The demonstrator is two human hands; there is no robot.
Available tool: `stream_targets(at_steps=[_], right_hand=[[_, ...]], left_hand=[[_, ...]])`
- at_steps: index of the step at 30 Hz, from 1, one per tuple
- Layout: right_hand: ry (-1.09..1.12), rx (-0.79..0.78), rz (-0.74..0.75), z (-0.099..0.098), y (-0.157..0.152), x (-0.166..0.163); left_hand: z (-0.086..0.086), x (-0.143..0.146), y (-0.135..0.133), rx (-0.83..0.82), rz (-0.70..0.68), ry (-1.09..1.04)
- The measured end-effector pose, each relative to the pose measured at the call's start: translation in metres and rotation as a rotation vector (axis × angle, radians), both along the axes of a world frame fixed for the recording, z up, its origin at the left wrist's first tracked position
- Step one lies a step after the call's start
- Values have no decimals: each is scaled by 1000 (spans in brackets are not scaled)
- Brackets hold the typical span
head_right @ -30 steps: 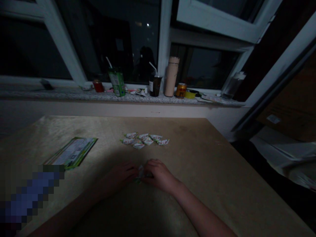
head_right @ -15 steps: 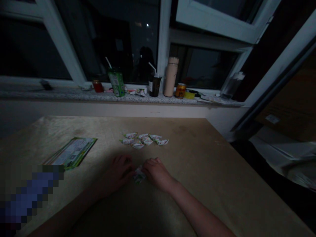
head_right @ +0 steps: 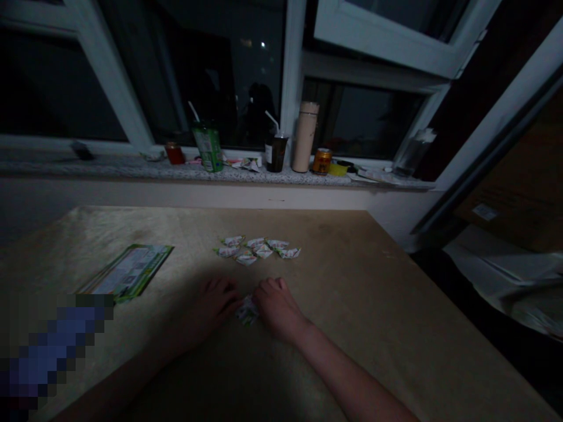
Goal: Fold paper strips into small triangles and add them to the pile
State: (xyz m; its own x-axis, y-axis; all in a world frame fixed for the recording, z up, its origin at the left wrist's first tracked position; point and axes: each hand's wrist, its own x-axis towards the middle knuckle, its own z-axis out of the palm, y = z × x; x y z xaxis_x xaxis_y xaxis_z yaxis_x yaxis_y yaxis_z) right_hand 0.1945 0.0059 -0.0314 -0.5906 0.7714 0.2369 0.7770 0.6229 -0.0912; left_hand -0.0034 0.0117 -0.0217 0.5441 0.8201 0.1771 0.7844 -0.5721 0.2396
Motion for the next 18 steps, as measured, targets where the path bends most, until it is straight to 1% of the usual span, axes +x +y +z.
stream_targets(at_steps=[4, 6, 10, 15, 18], right_hand=[[-63, 26, -9, -1, 0, -4], [-17, 7, -59, 0, -1, -5], [137, -40, -205, 0, -5, -7], [224, -77, -256, 1, -7, -8], [236, -77, -279, 1, -7, -8]], left_hand=[[0, 3, -3, 10, 21, 32], [2, 6, -5, 15, 38, 46], [4, 9, -7, 29, 79, 69], [6, 10, -9, 46, 120, 79], [7, 11, -11, 62, 154, 81]])
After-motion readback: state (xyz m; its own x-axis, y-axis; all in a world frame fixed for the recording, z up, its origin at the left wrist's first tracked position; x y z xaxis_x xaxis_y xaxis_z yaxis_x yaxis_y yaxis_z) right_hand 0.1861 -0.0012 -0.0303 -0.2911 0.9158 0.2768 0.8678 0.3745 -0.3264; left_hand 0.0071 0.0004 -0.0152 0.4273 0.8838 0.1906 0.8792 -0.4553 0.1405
